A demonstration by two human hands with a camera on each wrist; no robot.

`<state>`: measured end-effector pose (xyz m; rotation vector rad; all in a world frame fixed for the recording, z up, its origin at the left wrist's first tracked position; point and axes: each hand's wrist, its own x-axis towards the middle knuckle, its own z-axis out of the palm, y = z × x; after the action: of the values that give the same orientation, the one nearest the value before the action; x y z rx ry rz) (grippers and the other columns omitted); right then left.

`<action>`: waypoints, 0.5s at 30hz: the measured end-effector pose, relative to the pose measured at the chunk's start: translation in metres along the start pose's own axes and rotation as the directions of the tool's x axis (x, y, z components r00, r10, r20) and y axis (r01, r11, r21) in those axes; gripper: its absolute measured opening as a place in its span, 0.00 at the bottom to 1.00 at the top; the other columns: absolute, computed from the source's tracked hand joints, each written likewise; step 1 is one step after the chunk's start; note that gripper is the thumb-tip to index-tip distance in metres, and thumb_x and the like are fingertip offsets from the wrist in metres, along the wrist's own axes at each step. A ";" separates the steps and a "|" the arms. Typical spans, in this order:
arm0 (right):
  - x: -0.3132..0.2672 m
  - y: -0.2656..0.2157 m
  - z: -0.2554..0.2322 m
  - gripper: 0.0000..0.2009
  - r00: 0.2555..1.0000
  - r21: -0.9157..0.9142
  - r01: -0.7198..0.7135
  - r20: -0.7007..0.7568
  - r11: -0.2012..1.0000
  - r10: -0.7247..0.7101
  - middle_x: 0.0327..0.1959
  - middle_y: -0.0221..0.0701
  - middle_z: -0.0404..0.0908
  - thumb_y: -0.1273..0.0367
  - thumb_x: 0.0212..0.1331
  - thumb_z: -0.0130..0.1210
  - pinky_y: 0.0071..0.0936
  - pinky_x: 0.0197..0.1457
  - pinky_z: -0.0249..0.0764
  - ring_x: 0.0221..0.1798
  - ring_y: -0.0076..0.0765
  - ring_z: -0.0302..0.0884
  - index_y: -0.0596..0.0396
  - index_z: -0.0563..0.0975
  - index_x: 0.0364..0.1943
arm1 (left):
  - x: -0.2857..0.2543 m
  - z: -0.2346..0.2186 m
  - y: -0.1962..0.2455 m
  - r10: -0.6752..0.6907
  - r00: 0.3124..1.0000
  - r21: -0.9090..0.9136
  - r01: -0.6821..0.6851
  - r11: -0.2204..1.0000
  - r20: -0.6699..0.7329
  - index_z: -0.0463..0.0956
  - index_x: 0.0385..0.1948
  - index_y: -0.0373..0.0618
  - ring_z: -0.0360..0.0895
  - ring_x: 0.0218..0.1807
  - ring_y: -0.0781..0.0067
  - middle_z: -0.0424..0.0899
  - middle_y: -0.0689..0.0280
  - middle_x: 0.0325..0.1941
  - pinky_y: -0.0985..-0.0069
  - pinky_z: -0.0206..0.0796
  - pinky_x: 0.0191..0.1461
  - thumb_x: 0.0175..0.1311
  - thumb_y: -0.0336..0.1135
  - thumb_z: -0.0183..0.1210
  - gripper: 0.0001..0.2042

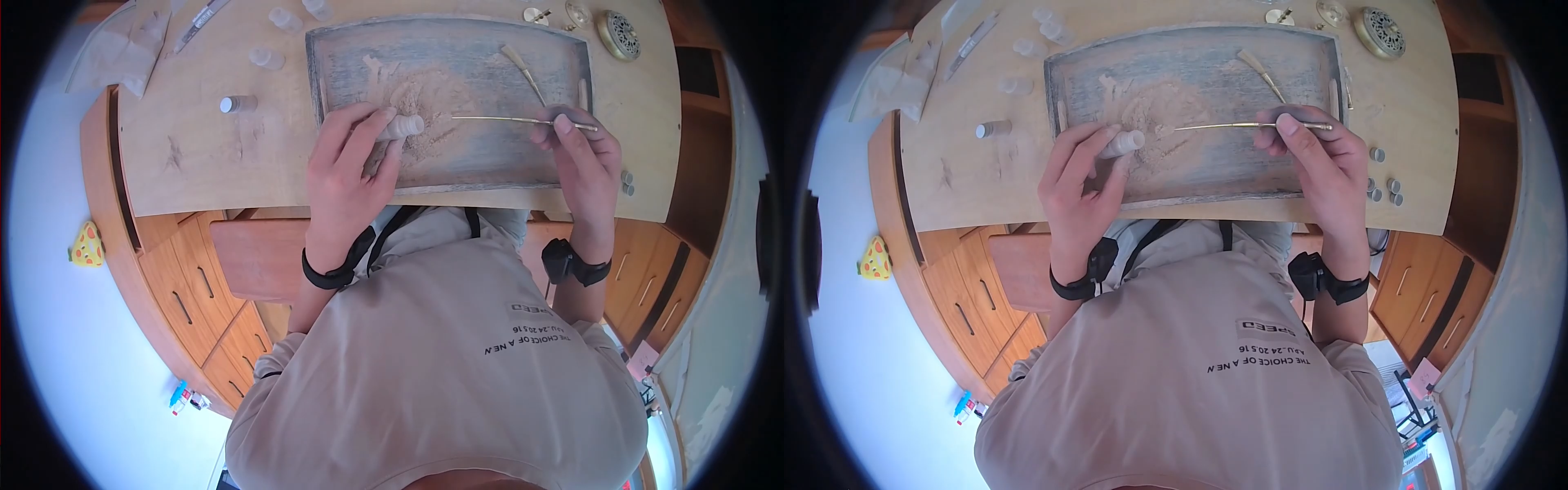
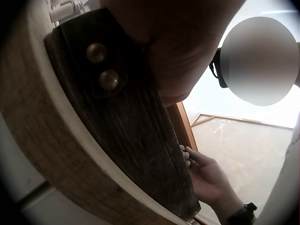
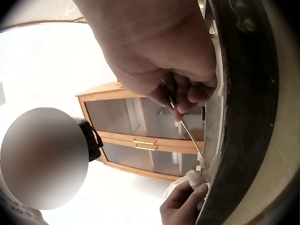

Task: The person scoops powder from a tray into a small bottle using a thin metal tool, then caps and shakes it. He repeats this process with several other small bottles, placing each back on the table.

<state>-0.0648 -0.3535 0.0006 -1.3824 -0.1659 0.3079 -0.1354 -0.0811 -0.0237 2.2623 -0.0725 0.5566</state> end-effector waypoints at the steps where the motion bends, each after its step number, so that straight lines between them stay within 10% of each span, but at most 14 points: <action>1: -0.001 0.000 0.000 0.12 1.000 0.022 0.005 -0.014 1.000 -0.004 0.45 0.38 0.86 0.69 0.73 0.54 0.25 0.49 0.75 0.44 0.30 0.83 0.66 0.82 0.49 | 0.000 0.000 0.000 0.001 1.000 0.002 -0.001 1.000 0.002 0.85 0.46 0.43 0.74 0.31 0.76 0.83 0.65 0.45 0.80 0.65 0.30 0.49 0.20 0.70 0.19; 15: -0.001 -0.017 0.017 0.12 0.998 -0.128 0.028 0.051 0.991 -0.022 0.43 0.36 0.86 0.70 0.72 0.55 0.24 0.48 0.77 0.42 0.28 0.84 0.67 0.82 0.48 | 0.001 0.000 0.000 0.012 1.000 0.016 -0.012 1.000 0.013 0.85 0.45 0.42 0.78 0.34 0.74 0.83 0.65 0.44 0.80 0.66 0.30 0.49 0.21 0.70 0.18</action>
<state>-0.0687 -0.3409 0.0203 -1.5000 -0.2478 0.3155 -0.1344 -0.0809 -0.0227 2.2829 -0.0880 0.5506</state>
